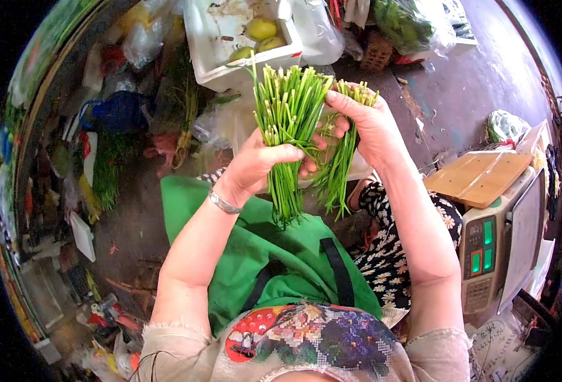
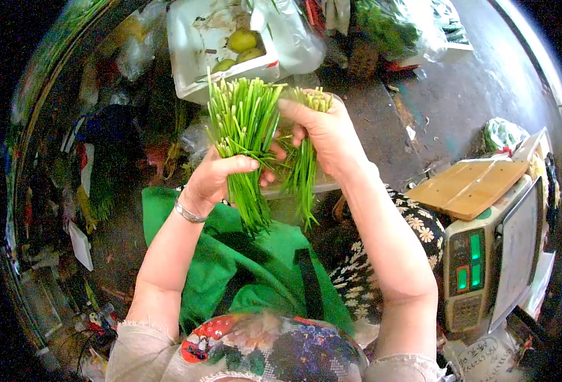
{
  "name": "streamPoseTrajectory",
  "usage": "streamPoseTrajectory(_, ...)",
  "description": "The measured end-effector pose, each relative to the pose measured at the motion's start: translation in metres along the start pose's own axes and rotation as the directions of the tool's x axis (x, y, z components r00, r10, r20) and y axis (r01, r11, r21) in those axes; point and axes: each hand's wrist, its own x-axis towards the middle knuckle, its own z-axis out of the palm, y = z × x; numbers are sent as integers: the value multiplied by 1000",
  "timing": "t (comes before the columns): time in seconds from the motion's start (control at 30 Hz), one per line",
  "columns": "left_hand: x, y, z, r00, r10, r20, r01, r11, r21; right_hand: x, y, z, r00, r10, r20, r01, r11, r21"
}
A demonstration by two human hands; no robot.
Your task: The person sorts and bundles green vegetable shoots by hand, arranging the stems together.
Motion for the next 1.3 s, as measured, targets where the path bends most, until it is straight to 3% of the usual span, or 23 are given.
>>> streamPoseTrajectory(0.17,1,1,-3,989,31,-143,-40,997,-64,2,-2,-8,994,-75,-84,78,996,36)
streamPoseTrajectory(0.27,2,2,-7,929,125,-348,-136,991,-9,1,-7,-9,978,-137,-160,141,990,13)
streamPoseTrajectory(0.43,4,-3,-21,930,122,-346,-129,992,3,8,-20,-23,948,-271,-170,272,962,-16)
streamPoseTrajectory(0.7,1,3,-16,903,137,-408,-135,990,35,2,-38,-24,921,-272,-278,285,958,8)
streamPoseTrajectory(0.8,0,6,-14,986,46,-161,-54,998,-43,4,-28,-23,937,-305,-168,297,952,-69)
streamPoseTrajectory(0.9,0,1,-12,993,40,-112,-46,997,-57,-1,-15,-8,980,-161,-116,145,980,-133)
streamPoseTrajectory(0.97,0,1,-5,992,38,-122,-43,998,-40,-3,-7,0,996,-68,-59,64,995,-78)
streamPoseTrajectory(1.03,0,0,-2,991,10,-134,-7,1000,24,-2,-1,1,1000,-26,-6,26,997,-76)
streamPoseTrajectory(1.2,1,-8,-4,1000,-15,-6,14,999,-39,-5,9,4,998,62,14,-61,997,-42)
streamPoseTrajectory(1.3,0,-3,-2,999,-14,-52,9,996,-84,-3,7,2,999,37,1,-37,999,-35)
